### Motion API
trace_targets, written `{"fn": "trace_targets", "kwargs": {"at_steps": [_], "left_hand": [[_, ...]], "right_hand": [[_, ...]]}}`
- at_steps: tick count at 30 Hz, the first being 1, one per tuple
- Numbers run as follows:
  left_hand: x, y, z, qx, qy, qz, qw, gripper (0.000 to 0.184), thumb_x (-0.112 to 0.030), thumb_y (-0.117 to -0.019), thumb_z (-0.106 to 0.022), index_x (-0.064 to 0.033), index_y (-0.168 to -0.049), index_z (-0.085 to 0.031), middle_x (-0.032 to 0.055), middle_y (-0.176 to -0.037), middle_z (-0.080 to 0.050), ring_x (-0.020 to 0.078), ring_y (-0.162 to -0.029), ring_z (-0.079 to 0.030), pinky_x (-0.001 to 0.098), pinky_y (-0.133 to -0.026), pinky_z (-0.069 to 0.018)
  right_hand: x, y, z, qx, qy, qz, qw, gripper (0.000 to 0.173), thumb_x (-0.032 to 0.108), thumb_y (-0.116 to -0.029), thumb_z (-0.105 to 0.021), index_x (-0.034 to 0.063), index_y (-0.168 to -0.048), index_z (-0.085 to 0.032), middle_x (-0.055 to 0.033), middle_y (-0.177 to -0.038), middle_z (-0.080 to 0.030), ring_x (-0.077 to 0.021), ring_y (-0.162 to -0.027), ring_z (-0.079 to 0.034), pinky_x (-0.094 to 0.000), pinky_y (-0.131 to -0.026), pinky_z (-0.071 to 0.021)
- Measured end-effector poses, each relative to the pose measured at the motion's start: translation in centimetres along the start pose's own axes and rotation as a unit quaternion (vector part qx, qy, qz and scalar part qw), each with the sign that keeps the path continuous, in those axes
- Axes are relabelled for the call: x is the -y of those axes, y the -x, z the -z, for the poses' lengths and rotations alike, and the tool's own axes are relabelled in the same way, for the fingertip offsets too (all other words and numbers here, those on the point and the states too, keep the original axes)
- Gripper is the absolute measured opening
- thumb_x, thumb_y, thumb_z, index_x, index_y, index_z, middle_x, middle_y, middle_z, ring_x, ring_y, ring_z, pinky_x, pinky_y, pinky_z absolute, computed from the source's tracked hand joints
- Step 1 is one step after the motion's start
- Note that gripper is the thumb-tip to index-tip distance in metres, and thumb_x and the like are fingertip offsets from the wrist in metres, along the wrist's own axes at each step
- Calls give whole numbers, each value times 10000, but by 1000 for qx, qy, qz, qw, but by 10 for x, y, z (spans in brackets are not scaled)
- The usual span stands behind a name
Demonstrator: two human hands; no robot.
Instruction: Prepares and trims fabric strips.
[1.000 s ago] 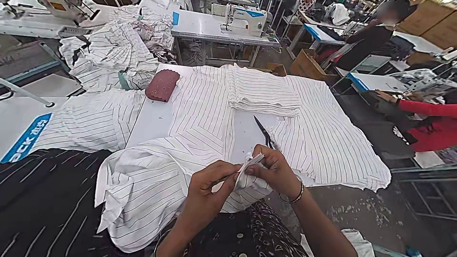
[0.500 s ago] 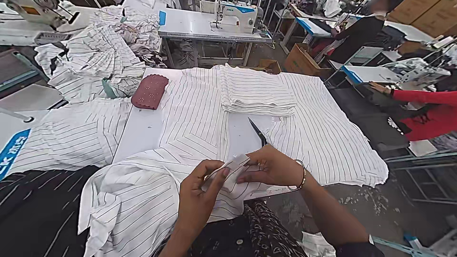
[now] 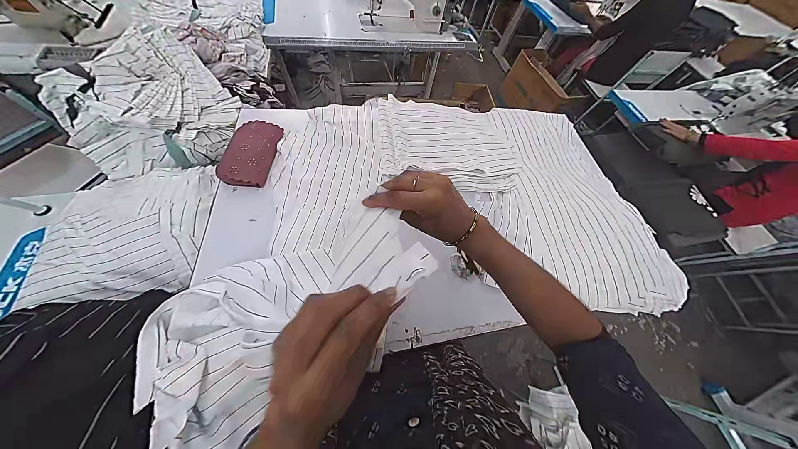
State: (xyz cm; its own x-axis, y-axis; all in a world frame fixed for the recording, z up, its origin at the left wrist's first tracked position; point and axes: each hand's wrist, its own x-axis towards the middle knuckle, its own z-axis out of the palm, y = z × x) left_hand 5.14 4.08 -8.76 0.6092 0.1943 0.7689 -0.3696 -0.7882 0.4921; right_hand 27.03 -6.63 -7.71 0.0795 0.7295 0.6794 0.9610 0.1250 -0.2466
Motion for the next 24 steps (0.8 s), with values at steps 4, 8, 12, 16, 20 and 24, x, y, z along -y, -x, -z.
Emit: {"fn": "trace_targets", "kwargs": {"at_steps": [4,8,12,16,20,24], "left_hand": [[46,80,-111,103,37,9,994,161,-166,-985,-645,-52,-966,-757,119,-896,-713,201,-814,-700,265,-724,-574],[75,147,-169,197,39,27,979,159,-102,-950,-630,-16,-937,-763,150,-912,-730,296,-831,-733,383,-717,-606],[80,159,-177,233,37,29,971,165,-111,-961,-618,-27,-943,-758,151,-999,-741,324,-944,-727,453,-784,-582],[82,161,-178,238,53,48,968,179,-126,-982,-605,-41,-963,-761,131,-1049,-757,313,-1015,-731,477,-872,-572],[74,157,-176,215,90,160,959,183,-142,-964,-643,-25,-991,-782,139,-1034,-771,323,-1001,-740,531,-908,-555],[75,144,-174,213,155,288,921,193,-165,-967,-670,-22,-1036,-780,116,-1028,-774,243,-997,-737,458,-946,-554]], "right_hand": [[-54,117,-45,74,10,-94,993,235,-51,-851,-636,42,-979,-809,-158,-974,-773,-306,-915,-753,-419,-805,-605],[-65,182,-72,158,-9,-248,956,273,-95,-896,-606,30,-1035,-805,-187,-1053,-763,-365,-1011,-732,-502,-883,-575],[-57,194,-67,142,53,-343,927,212,-21,-939,-624,15,-1075,-782,-182,-1148,-739,-369,-1089,-701,-533,-958,-541],[-18,200,-27,103,100,-525,839,271,105,-1016,-592,31,-1248,-713,-200,-1296,-669,-377,-1241,-616,-525,-1061,-476],[18,227,-15,159,71,-619,766,439,103,-990,-542,-1,-1416,-557,-259,-1468,-506,-386,-1323,-538,-465,-1091,-456],[16,224,-25,183,107,-664,717,504,187,-1002,-582,-47,-1437,-484,-278,-1428,-527,-396,-1330,-532,-483,-1108,-440]]}}
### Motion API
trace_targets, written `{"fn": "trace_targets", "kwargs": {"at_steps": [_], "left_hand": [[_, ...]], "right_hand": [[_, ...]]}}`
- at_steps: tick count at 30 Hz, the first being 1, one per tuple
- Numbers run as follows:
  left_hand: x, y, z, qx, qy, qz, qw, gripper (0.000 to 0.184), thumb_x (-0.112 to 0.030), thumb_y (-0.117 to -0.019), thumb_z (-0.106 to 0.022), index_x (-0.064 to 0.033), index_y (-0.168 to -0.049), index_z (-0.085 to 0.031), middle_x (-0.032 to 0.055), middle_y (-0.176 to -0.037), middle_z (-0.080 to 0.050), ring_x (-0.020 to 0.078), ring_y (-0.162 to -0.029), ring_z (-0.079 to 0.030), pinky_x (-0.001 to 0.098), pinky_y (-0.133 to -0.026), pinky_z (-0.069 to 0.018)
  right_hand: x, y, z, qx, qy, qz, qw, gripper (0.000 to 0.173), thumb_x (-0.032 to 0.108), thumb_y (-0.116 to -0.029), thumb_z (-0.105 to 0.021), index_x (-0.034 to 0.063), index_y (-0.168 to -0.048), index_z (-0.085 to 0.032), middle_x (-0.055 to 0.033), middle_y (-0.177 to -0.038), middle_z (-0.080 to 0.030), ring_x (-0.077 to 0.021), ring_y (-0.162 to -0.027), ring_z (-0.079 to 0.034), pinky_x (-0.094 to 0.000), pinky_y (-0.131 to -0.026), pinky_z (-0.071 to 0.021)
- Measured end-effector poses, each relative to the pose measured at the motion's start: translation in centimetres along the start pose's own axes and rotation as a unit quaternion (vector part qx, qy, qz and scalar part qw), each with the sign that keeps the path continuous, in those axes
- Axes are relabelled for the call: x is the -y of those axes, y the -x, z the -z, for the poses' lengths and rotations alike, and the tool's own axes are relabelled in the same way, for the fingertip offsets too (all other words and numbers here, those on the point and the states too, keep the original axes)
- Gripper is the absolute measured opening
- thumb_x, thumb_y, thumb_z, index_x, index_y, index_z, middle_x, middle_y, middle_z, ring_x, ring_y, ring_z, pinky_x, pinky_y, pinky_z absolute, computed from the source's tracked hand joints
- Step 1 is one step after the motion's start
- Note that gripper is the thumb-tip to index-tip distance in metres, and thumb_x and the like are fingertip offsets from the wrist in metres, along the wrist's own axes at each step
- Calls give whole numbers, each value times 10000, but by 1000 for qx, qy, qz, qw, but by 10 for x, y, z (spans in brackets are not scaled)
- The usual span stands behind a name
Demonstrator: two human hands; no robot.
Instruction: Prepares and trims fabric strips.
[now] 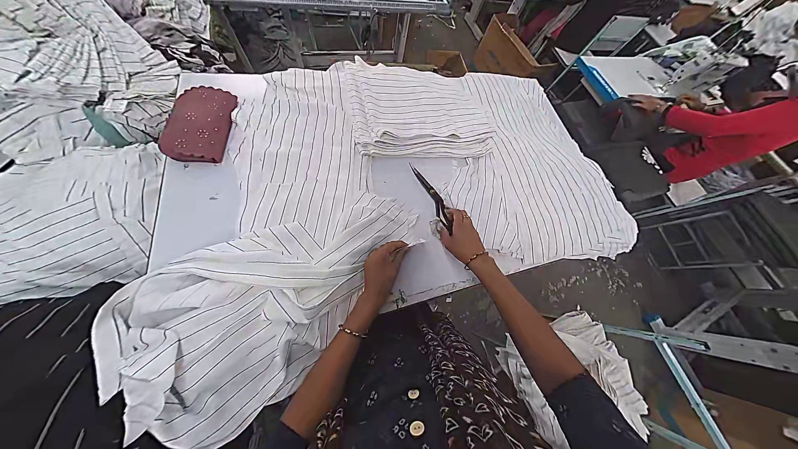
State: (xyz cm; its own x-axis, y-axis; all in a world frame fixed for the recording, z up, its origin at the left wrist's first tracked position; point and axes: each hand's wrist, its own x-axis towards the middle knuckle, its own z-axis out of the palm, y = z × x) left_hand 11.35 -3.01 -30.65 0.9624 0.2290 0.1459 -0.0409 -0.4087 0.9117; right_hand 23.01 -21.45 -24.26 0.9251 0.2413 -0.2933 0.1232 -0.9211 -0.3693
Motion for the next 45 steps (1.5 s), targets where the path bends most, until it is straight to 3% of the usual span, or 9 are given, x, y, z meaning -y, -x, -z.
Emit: {"fn": "trace_targets", "kwargs": {"at_steps": [3,5,8,10,12,15,21,30,45], "left_hand": [[-5,-5,5,15,35,57,998,195,-171,-966,-680,-17,-1045,-769,98,-1005,-772,160,-974,-729,358,-946,-552],[-6,-6,7,20,44,67,997,187,-166,-959,-691,-13,-1037,-766,93,-989,-769,136,-954,-723,331,-937,-550],[-4,-3,4,14,34,35,999,178,-165,-944,-703,-19,-1015,-776,103,-983,-771,170,-954,-728,372,-934,-549],[0,3,0,13,16,-10,1000,181,-167,-935,-700,-22,-1002,-786,125,-1005,-770,255,-992,-724,487,-954,-517],[4,9,-4,17,-9,-58,998,169,-169,-929,-698,-36,-975,-792,129,-1040,-767,306,-1035,-713,551,-949,-495],[7,12,-6,25,-48,-114,992,148,-147,-927,-690,-49,-954,-797,136,-1078,-762,336,-1067,-705,561,-909,-500],[9,14,-7,30,-78,-157,984,145,-130,-938,-675,-56,-961,-798,122,-1074,-762,322,-1061,-707,536,-890,-512],[12,18,-5,44,-100,-185,977,173,-137,-974,-632,-79,-989,-795,112,-1088,-759,317,-1061,-710,524,-916,-520],[13,19,-8,35,-131,-225,965,158,-125,-972,-631,-98,-990,-786,104,-1091,-758,303,-1065,-711,496,-902,-526]], "right_hand": [[10,-8,14,43,57,-69,995,463,320,-1015,-585,-9,-1340,-580,-245,-1311,-613,-395,-1214,-614,-566,-993,-492],[2,-4,24,74,1,-76,994,396,305,-1014,-590,-12,-1245,-648,-233,-1173,-671,-376,-1106,-645,-566,-950,-484],[-23,31,26,124,-229,-44,965,288,106,-1055,-509,-85,-1238,-625,-156,-1044,-699,-164,-901,-659,-338,-863,-527],[-35,76,15,169,-368,-37,914,241,23,-1050,-429,-98,-1229,-538,-87,-958,-696,-97,-816,-678,-275,-787,-566],[-40,127,3,192,-435,-51,878,164,65,-1053,-420,-13,-1108,-552,18,-778,-652,-53,-659,-645,-231,-651,-565],[-51,192,-21,196,-469,-113,854,201,220,-1048,-500,127,-888,-578,111,-569,-548,6,-461,-519,-174,-465,-456],[-47,214,-43,221,-454,-147,851,161,179,-1049,-517,87,-975,-626,123,-721,-561,60,-640,-530,-146,-657,-475],[-42,151,-39,295,-393,-113,863,207,291,-1058,-540,94,-997,-557,90,-702,-474,15,-575,-464,-166,-570,-429],[-35,163,-53,223,-384,-112,889,263,286,-1004,-652,104,-828,-582,103,-592,-488,17,-508,-462,-180,-535,-411]]}}
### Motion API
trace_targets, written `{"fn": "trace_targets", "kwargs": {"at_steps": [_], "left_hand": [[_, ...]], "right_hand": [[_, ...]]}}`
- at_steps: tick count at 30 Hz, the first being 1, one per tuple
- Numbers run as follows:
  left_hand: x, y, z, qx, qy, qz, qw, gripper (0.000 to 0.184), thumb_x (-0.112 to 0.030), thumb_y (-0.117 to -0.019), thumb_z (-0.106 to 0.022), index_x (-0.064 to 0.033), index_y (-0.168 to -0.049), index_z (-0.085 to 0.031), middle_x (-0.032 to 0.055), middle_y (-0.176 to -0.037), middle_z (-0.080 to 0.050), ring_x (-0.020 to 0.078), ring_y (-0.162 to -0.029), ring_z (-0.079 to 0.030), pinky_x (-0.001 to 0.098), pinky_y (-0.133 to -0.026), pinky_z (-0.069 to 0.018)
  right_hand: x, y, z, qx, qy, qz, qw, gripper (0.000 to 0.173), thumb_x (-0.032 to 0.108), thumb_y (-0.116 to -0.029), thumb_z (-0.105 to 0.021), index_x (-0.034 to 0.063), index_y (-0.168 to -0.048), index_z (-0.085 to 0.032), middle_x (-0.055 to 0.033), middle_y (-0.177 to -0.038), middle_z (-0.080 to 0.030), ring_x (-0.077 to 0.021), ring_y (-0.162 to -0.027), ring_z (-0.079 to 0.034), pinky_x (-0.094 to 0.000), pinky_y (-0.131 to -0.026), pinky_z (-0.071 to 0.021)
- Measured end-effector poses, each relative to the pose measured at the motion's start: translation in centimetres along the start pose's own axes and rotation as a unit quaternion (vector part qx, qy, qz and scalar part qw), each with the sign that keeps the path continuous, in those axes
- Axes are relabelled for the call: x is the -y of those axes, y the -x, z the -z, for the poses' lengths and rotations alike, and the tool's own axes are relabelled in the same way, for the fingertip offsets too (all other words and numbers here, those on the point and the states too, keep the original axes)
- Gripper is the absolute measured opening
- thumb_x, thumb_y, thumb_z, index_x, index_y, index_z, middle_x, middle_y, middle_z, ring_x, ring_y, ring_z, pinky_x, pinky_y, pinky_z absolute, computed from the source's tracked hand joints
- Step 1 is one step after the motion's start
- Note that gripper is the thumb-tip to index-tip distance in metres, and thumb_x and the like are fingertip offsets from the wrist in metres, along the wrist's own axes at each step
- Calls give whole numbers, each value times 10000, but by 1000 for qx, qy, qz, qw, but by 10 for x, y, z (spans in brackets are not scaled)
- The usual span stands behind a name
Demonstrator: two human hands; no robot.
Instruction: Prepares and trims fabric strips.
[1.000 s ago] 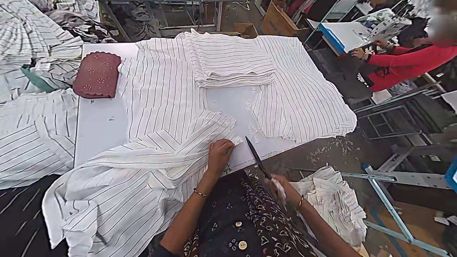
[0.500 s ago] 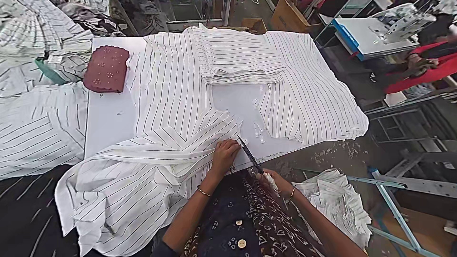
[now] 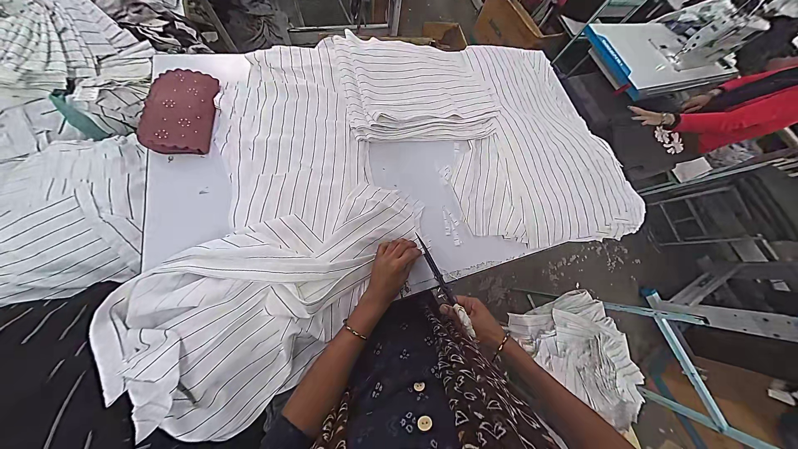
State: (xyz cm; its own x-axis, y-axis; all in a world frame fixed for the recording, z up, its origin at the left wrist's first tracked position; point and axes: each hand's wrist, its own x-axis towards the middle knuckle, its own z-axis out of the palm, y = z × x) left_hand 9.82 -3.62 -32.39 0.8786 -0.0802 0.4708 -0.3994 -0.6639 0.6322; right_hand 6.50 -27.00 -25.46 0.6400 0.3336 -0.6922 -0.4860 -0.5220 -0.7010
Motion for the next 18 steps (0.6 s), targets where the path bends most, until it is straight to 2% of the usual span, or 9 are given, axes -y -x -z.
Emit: {"fn": "trace_targets", "kwargs": {"at_steps": [4,8,10,14,18], "left_hand": [[0,-1,1,3,13,6,1000,164,-122,-969,-629,-92,-981,-790,110,-1092,-759,313,-1062,-712,509,-900,-525],[1,1,0,8,33,-12,999,177,-136,-983,-613,-98,-975,-786,98,-1089,-761,295,-1076,-709,493,-917,-523],[3,2,-1,3,32,-21,999,187,-139,-990,-604,-102,-973,-787,92,-1085,-763,287,-1073,-711,482,-931,-526],[2,1,0,7,30,-23,999,182,-135,-987,-606,-99,-974,-784,94,-1090,-761,286,-1072,-710,479,-929,-523],[3,1,0,19,35,-19,999,180,-139,-985,-612,-99,-984,-787,97,-1103,-757,298,-1083,-705,491,-935,-519]], "right_hand": [[3,3,-13,-14,-33,-8,999,277,274,-1027,-616,107,-813,-563,101,-584,-479,15,-501,-460,-174,-529,-409],[15,-1,-13,7,4,-34,999,298,359,-1051,-563,73,-964,-575,61,-678,-495,-23,-578,-491,-215,-607,-451],[22,-1,-13,7,41,-32,999,341,383,-1051,-559,47,-1003,-592,32,-717,-511,-50,-624,-502,-251,-651,-454],[17,0,-23,-29,46,-19,998,360,382,-1049,-565,64,-879,-583,47,-652,-493,-42,-577,-493,-242,-603,-441],[10,0,-44,-60,31,-28,997,392,402,-1056,-544,64,-859,-566,29,-654,-487,-74,-586,-493,-277,-613,-440]]}}
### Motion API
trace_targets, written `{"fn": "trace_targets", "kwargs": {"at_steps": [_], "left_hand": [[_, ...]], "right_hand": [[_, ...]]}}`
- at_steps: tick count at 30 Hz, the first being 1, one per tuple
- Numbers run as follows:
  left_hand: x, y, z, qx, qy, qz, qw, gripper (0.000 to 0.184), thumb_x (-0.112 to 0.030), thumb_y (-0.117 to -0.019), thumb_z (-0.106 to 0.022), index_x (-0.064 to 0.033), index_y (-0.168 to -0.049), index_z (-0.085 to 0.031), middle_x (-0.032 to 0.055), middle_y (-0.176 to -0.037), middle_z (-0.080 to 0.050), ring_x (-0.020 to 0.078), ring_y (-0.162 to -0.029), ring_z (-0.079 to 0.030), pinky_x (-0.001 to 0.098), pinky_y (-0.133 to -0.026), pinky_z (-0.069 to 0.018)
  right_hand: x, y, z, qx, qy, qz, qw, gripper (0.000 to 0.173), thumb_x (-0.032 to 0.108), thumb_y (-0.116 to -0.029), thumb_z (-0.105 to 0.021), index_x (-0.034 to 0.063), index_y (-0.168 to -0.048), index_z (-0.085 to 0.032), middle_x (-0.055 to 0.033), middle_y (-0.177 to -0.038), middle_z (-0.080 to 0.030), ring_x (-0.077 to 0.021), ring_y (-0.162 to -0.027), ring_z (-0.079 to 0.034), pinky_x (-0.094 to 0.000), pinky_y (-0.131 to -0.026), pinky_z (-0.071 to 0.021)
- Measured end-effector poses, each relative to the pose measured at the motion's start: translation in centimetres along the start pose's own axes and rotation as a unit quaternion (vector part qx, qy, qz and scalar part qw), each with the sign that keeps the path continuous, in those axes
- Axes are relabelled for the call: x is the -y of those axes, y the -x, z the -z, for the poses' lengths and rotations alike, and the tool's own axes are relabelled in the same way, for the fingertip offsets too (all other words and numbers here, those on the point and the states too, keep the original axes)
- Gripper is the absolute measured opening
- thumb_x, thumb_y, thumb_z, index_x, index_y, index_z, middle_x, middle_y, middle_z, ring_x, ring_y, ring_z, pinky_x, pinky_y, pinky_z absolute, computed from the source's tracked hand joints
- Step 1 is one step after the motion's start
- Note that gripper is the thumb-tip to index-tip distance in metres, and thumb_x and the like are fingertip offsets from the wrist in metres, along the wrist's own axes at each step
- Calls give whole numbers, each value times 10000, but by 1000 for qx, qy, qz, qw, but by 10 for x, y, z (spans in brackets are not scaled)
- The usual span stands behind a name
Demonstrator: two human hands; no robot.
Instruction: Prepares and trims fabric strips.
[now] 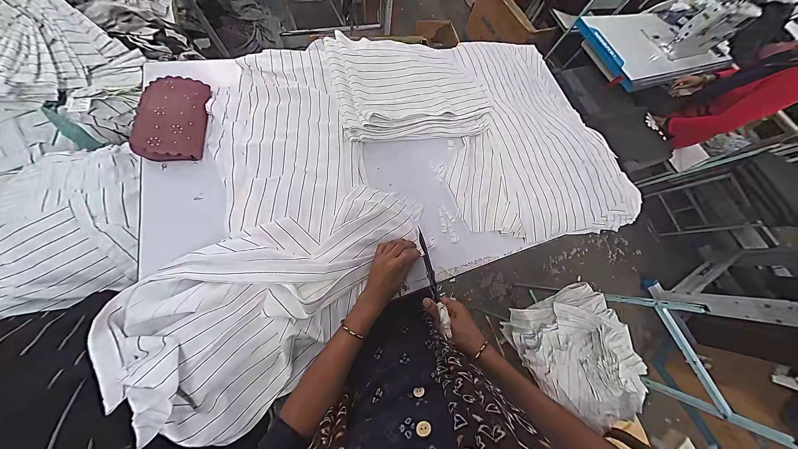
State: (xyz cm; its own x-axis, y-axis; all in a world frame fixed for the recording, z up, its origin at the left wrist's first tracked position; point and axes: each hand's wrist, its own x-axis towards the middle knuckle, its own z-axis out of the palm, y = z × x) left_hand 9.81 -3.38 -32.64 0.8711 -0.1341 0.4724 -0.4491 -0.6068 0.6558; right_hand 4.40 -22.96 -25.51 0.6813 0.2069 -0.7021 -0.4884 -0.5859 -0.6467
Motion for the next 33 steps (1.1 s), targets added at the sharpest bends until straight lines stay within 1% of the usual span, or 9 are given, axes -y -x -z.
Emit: {"fn": "trace_targets", "kwargs": {"at_steps": [11,16,19,21,23,24,27,30,33], "left_hand": [[-1,-1,1,3,3,3,1000,178,-125,-971,-618,-95,-975,-793,98,-1102,-760,304,-1072,-709,490,-923,-527],[0,-2,1,-15,32,19,999,167,-123,-960,-634,-84,-975,-796,105,-1089,-761,303,-1064,-710,479,-914,-531],[-1,-6,6,-75,183,133,971,134,-77,-925,-688,-2,-981,-784,99,-1029,-766,170,-1019,-712,340,-956,-543],[-11,-23,25,-127,327,275,895,106,-11,-920,-688,35,-1002,-738,23,-960,-756,32,-896,-701,212,-867,-575],[-22,-41,52,-178,435,389,792,96,7,-962,-629,22,-1038,-686,-10,-919,-735,35,-858,-688,231,-828,-574],[-27,-48,66,-199,471,421,750,98,6,-985,-593,10,-1050,-666,-16,-905,-726,41,-842,-688,239,-809,-580],[-41,-66,104,-234,525,459,678,132,-14,-1037,-511,-18,-1058,-641,-7,-853,-724,61,-765,-704,244,-719,-603],[-53,-70,127,-250,507,428,705,148,-23,-1018,-510,-45,-1036,-655,-36,-850,-727,42,-776,-702,232,-723,-599],[-61,-67,142,-297,451,343,769,143,19,-949,-585,-38,-976,-713,-73,-873,-738,-5,-828,-689,209,-791,-578]], "right_hand": [[5,-3,-16,-6,-132,-10,991,355,372,-1064,-540,97,-840,-549,48,-601,-524,-55,-535,-536,-243,-577,-474],[11,-4,-23,-31,-211,2,977,320,251,-1086,-510,79,-819,-548,45,-569,-543,-44,-492,-545,-216,-530,-490],[29,-6,-11,-29,-270,-20,962,308,237,-1092,-502,56,-848,-553,31,-550,-564,-52,-447,-558,-204,-468,-500],[41,-18,8,-31,-239,-3,970,279,237,-1080,-532,34,-895,-582,16,-579,-598,-62,-465,-585,-214,-473,-518],[58,-35,34,-54,-63,30,996,220,209,-1055,-585,-3,-1024,-635,-32,-697,-654,-95,-580,-637,-257,-587,-555],[71,-43,46,-75,56,43,995,245,202,-1029,-613,-24,-1116,-653,-95,-822,-683,-163,-710,-663,-337,-710,-554],[104,-74,69,-152,256,92,950,436,245,-998,-640,-51,-1318,-628,-267,-1165,-689,-393,-1096,-669,-541,-998,-490],[127,-106,86,-162,324,110,926,459,197,-1025,-602,-47,-1411,-564,-303,-1378,-574,-438,-1308,-547,-531,-1127,-409],[148,-120,96,-155,336,220,903,399,125,-999,-621,-97,-1330,-619,-358,-1290,-611,-515,-1247,-570,-608,-1092,-419]]}}
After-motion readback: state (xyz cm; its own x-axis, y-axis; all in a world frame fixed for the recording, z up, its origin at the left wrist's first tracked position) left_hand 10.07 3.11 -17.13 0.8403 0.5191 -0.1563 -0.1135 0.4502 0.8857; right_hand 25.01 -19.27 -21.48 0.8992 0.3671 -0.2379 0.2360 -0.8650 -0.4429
